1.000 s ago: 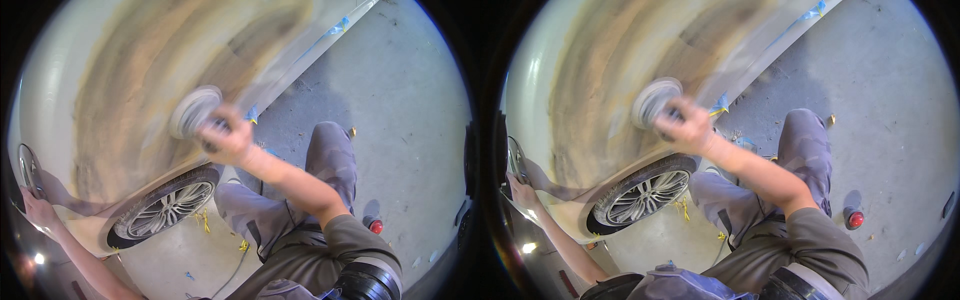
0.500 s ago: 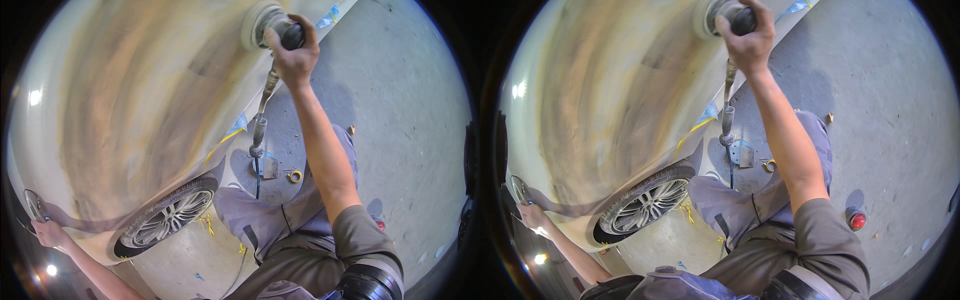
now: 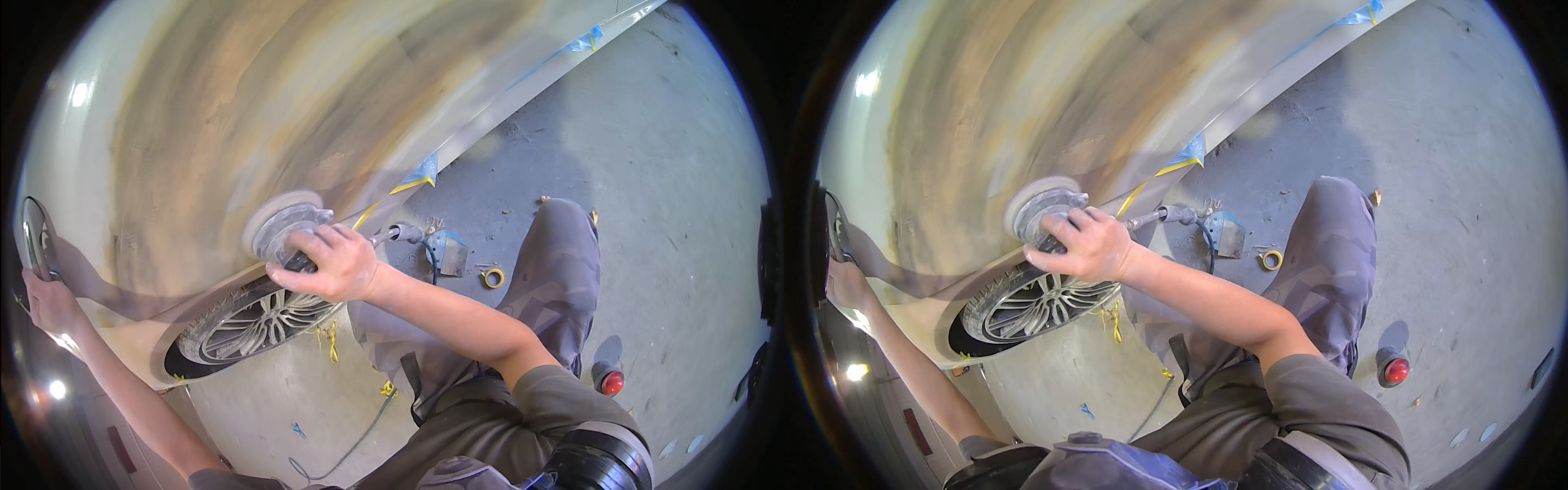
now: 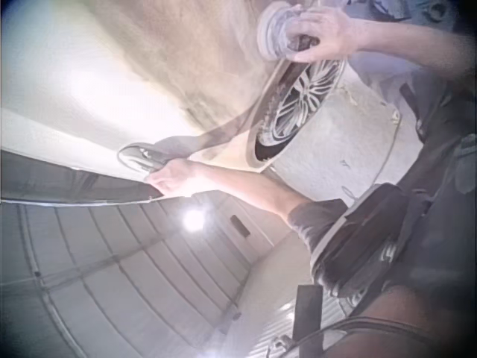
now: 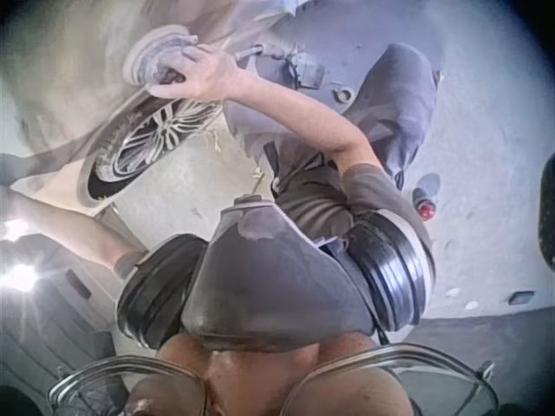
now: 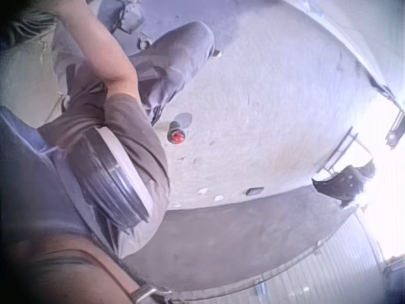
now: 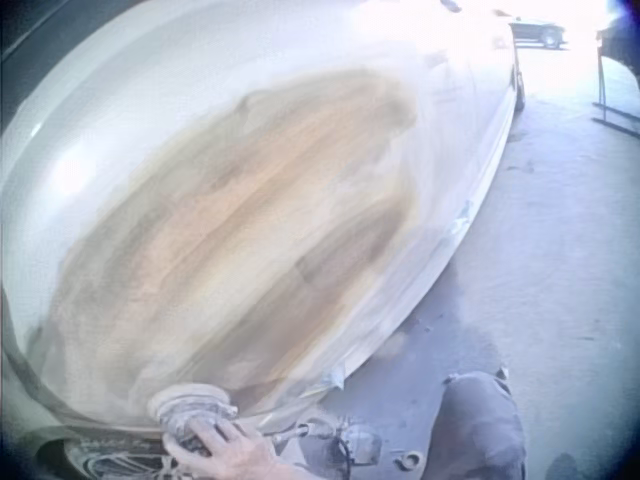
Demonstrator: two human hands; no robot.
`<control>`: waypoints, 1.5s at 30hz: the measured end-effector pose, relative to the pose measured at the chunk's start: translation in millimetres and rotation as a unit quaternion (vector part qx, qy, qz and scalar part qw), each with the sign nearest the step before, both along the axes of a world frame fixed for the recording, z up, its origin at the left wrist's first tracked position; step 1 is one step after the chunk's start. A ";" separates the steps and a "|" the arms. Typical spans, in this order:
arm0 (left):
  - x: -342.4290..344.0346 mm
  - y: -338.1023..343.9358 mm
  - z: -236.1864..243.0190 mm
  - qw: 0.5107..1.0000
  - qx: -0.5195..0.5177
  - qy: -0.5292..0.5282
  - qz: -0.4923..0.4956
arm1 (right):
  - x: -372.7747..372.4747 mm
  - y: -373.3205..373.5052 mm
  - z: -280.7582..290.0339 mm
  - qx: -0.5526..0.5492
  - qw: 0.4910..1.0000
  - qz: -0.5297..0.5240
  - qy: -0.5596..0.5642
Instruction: The person sands the rear quarter panel of a white car using a pneumatic orbital sander. They repeatedly change sanding discs and continue sanding the same area to smooth the surface.
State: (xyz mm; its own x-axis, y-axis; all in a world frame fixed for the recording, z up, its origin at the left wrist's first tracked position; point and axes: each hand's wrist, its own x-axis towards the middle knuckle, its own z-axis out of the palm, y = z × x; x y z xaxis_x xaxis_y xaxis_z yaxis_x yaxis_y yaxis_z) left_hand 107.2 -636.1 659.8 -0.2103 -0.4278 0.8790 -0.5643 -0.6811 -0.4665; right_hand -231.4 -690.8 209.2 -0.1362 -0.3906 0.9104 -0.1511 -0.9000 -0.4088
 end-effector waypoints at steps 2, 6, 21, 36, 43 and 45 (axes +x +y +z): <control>-4.0 0.8 -1.3 0.998 -0.003 0.034 -0.049 | -2.3 -2.4 2.0 0.007 1.000 -0.002 0.006; -4.7 3.3 0.1 1.000 -0.006 0.007 0.002 | -32.0 -43.8 -0.8 0.040 0.997 -0.024 -0.067; -24.9 4.6 -20.8 0.990 -0.095 0.099 -0.033 | -165.3 -180.2 2.0 0.167 0.943 -0.148 -0.248; 6.0 13.4 -11.3 0.992 -0.110 0.048 -0.041 | -210.4 -230.9 -22.8 0.272 0.891 -0.121 -0.343; 19.2 20.4 3.4 0.995 -0.065 -0.043 0.063 | -135.9 -143.9 16.5 0.083 0.980 -0.071 -0.167; 21.5 18.6 6.5 0.993 -0.081 -0.049 0.070 | -152.4 -163.4 2.0 0.081 0.972 -0.120 -0.182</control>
